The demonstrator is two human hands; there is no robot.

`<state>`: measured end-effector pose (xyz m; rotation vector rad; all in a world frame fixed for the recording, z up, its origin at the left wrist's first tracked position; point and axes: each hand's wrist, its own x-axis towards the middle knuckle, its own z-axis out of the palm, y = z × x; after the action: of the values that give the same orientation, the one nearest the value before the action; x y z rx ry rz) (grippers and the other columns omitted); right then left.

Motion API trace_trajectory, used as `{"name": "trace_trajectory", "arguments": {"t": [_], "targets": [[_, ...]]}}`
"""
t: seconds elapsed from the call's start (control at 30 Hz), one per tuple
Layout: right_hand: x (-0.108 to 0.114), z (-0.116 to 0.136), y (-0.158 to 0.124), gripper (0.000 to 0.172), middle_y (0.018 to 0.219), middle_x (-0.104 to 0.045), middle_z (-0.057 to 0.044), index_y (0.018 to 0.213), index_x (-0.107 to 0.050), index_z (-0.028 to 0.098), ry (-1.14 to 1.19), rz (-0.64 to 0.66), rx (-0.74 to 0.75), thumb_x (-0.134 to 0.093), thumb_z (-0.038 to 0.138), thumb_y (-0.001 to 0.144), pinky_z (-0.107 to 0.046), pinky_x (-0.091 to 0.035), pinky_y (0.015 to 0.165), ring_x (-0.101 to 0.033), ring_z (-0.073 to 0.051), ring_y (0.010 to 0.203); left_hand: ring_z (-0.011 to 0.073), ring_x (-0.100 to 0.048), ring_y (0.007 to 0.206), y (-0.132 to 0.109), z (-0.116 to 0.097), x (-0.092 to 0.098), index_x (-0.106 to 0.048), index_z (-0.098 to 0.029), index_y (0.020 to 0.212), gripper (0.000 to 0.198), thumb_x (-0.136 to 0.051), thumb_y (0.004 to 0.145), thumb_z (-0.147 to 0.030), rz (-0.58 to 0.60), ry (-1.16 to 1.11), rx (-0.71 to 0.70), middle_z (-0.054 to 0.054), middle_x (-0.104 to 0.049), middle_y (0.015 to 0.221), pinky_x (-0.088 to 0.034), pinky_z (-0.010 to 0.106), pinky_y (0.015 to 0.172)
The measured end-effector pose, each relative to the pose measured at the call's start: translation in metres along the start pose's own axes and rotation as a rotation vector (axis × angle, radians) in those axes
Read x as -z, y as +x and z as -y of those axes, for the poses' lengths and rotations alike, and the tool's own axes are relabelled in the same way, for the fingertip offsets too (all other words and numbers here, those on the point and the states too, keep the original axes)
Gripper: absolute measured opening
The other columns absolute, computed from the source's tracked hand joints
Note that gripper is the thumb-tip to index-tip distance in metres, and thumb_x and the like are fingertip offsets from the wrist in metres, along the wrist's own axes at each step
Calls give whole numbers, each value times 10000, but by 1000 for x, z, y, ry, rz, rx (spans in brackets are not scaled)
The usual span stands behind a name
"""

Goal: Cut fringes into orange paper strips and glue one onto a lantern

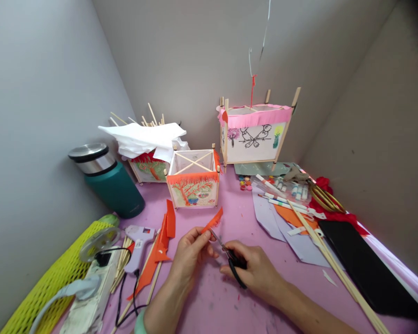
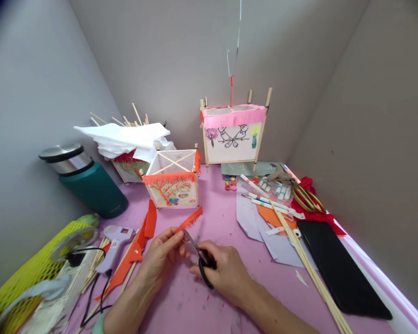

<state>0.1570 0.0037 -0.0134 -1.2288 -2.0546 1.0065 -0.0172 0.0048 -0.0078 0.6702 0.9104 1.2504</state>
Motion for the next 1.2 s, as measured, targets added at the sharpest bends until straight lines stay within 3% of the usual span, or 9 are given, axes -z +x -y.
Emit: {"name": "trace_trajectory", "arguments": {"t": [0.27,0.73,1.2], "targets": [[0,8,-2,307,669,-526,71,951,-587,221,-39,-22,37,-745,286,697,-201,-341,571,-450,-101,567,61,-491,476,-1,-5,-4,-639,-133,762,123,-702,747,-237,-16,-115,-18,-42,-551,610,-501,235,534],[-3,1,-1,287,622,-515,78,971,-592,212,-106,-48,70,-717,329,742,-201,-318,547,-443,-94,536,45,-474,434,0,0,-4,-624,-128,733,192,-768,678,-242,-26,-115,48,-32,-589,629,-502,219,492],[-4,2,-2,294,645,-535,72,967,-584,216,-109,-52,72,-706,367,745,-203,-329,549,-456,-97,551,52,-482,451,0,0,-4,-619,-138,756,163,-748,704,-222,-9,-124,52,-38,-581,633,-513,228,509]]}}
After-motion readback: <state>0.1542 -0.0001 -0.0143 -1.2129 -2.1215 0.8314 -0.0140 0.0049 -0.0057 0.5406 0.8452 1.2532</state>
